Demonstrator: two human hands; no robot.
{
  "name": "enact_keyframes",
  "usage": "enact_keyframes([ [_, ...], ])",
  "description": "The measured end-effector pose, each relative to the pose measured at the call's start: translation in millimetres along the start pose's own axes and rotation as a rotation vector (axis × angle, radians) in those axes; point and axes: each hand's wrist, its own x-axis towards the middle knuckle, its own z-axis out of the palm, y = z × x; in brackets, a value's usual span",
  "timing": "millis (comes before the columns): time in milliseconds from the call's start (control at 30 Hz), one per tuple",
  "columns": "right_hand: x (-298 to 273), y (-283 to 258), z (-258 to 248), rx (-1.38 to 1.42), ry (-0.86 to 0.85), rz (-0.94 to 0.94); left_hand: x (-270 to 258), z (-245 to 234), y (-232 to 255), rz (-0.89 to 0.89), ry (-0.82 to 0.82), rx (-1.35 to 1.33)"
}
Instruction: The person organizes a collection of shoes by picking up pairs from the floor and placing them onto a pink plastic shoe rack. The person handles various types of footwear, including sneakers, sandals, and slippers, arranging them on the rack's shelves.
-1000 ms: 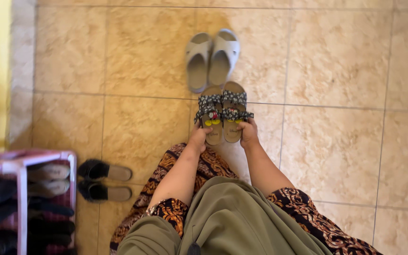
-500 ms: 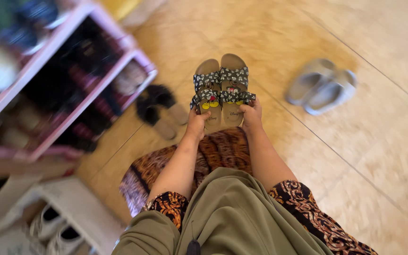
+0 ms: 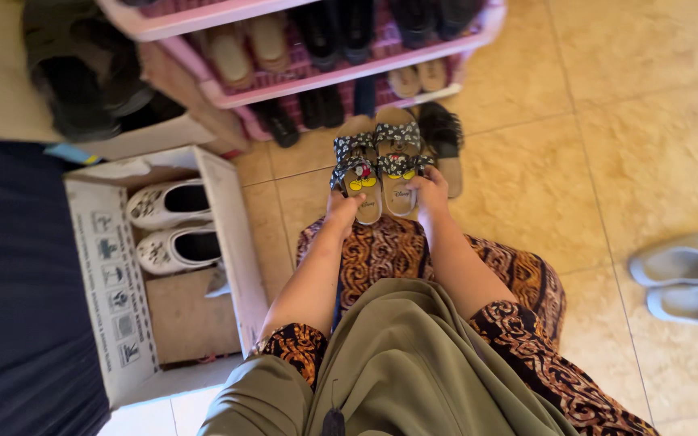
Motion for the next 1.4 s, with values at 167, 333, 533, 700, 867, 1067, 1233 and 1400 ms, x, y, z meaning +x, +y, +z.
enact_keyframes([
  [167,-1,18,45,-0.279,0.089,0.194,20,-38,5,-0.062,0.124,0.158],
  [333,7,21,73,-0.479,0.113,0.267,42,-50,7,-0.113,0.123,0.161],
  [533,23,21,82,-0.515,0.046,0.189,69,-41,1,-0.094,0.178,0.263],
  [700,38,30,76,-0.68,0.083,0.21,85,-42,-1,-0.157,0.215,0.575],
  [867,38,48,78,-1.075,0.232,0.104,88,-50,7,-0.224,0.172,0.784],
  [1067,46,49,80,-1.101,0.267,-0.027,78,-24,16,-0.252,-0.006,0.938],
  [1233,44,18,77,-0.935,0.272,-0.159,57,-12,40,-0.143,0.022,0.943],
  [1400,19,-50,75,-0.713,0.246,-0.48,-2,41,123,0.328,0.025,0.819],
])
